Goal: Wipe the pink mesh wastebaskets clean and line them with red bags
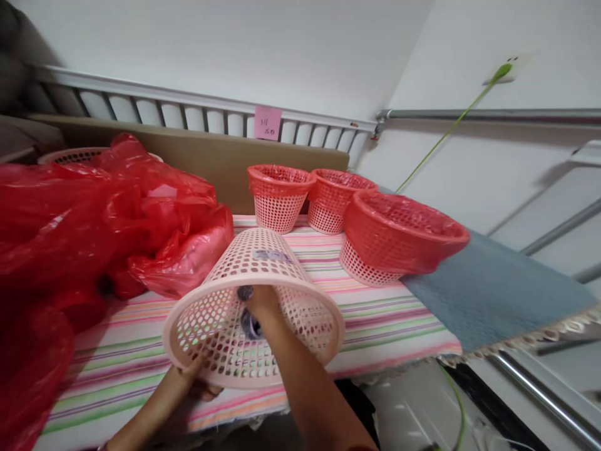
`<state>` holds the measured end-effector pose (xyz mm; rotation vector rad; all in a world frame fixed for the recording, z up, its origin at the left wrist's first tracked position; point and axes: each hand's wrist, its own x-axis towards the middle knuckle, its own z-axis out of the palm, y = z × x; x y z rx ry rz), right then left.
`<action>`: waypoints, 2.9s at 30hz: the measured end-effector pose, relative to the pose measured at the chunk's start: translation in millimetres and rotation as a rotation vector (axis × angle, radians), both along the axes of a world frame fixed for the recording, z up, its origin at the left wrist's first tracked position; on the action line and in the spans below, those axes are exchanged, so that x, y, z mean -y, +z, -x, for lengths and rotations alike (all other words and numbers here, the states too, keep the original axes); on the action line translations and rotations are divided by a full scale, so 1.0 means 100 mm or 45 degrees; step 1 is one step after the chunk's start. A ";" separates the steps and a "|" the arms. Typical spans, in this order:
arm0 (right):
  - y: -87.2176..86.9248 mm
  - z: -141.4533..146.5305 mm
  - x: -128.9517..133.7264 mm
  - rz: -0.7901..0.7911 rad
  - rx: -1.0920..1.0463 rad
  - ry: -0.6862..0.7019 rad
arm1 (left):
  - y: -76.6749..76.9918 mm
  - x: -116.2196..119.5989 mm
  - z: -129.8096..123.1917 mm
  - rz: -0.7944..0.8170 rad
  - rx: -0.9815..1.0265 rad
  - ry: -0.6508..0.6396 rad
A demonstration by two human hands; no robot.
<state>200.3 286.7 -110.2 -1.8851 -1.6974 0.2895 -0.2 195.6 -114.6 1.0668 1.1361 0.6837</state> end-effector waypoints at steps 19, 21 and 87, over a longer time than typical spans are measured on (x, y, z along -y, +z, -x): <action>-0.04 0.34 0.97 -0.007 0.097 0.079 | -0.09 -0.01 -0.02 -0.044 0.010 -0.071; -0.08 0.28 0.62 -0.076 0.145 0.057 | -0.14 -0.01 -0.01 -0.041 0.019 -0.101; 0.03 0.40 1.01 0.077 0.252 0.215 | 0.05 0.04 0.15 0.029 0.150 0.131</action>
